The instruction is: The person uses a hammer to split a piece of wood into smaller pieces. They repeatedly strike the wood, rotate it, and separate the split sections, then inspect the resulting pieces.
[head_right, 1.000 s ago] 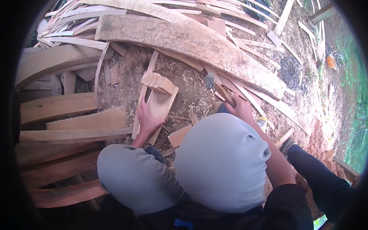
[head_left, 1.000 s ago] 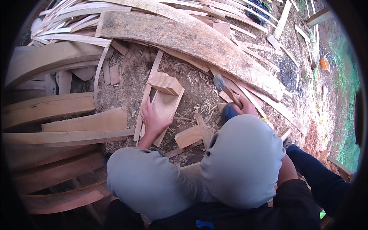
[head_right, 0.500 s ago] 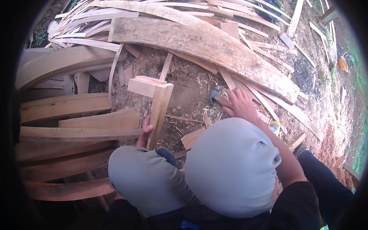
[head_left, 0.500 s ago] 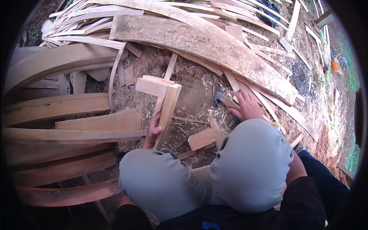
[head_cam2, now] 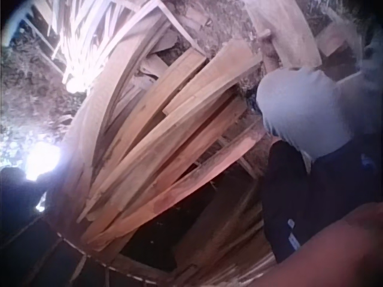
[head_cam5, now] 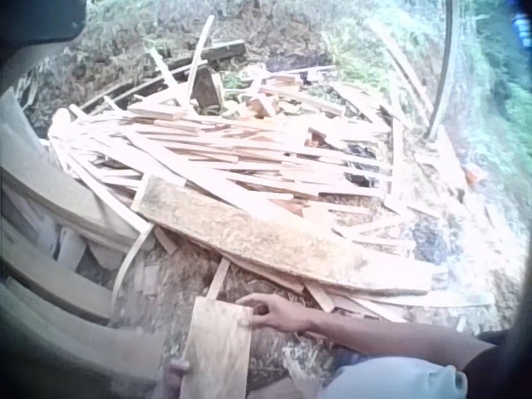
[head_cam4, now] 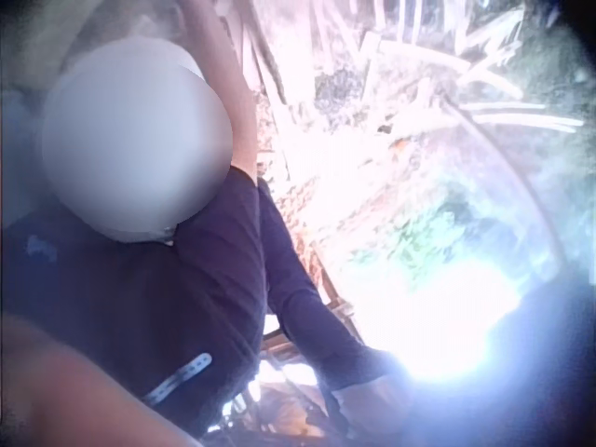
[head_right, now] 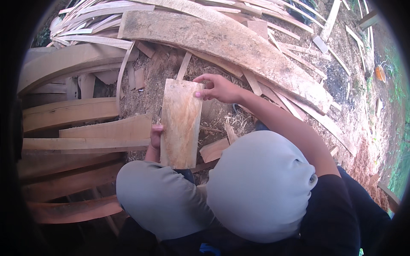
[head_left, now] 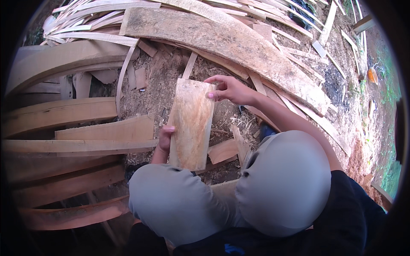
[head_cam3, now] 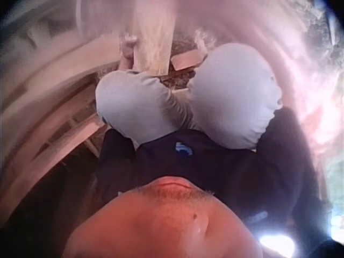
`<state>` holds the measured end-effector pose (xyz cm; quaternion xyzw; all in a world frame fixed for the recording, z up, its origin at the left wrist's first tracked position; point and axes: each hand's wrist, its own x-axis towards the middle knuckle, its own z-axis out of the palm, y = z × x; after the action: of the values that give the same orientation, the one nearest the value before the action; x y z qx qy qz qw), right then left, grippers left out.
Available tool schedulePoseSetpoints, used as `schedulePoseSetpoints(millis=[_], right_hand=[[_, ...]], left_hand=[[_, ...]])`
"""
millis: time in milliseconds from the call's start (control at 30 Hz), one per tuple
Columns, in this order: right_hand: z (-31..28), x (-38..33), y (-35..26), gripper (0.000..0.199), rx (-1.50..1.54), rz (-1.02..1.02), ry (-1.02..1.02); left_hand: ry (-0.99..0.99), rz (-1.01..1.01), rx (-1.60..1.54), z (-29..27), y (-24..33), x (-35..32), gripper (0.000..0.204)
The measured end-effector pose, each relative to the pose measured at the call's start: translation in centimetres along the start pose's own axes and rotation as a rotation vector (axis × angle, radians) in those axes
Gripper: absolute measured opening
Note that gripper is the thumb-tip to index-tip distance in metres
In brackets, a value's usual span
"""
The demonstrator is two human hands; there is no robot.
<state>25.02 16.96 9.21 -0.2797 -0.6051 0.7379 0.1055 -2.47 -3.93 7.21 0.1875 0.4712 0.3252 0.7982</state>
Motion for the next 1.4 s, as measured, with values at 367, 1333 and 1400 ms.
schedulePoseSetpoints(millis=[367, 1333, 1400], right_hand=[[2.6, -0.4, -2.4, 0.054, -1.149, -0.464, 0.122], [4.5, -2.5, 1.0, 0.111, 0.228, 0.407, -0.013], [4.6, -2.9, 0.3, 0.112, 0.158, 0.357, -0.041]], left_hand=[[-0.1, 0.034, -0.212, 0.8, -1.6, 0.7, 0.078], [0.067, 0.162, 0.259, 3.1, -0.7, -0.5, 0.073], [0.034, 0.204, 0.344, 2.7, -1.1, -0.6, 0.076]])
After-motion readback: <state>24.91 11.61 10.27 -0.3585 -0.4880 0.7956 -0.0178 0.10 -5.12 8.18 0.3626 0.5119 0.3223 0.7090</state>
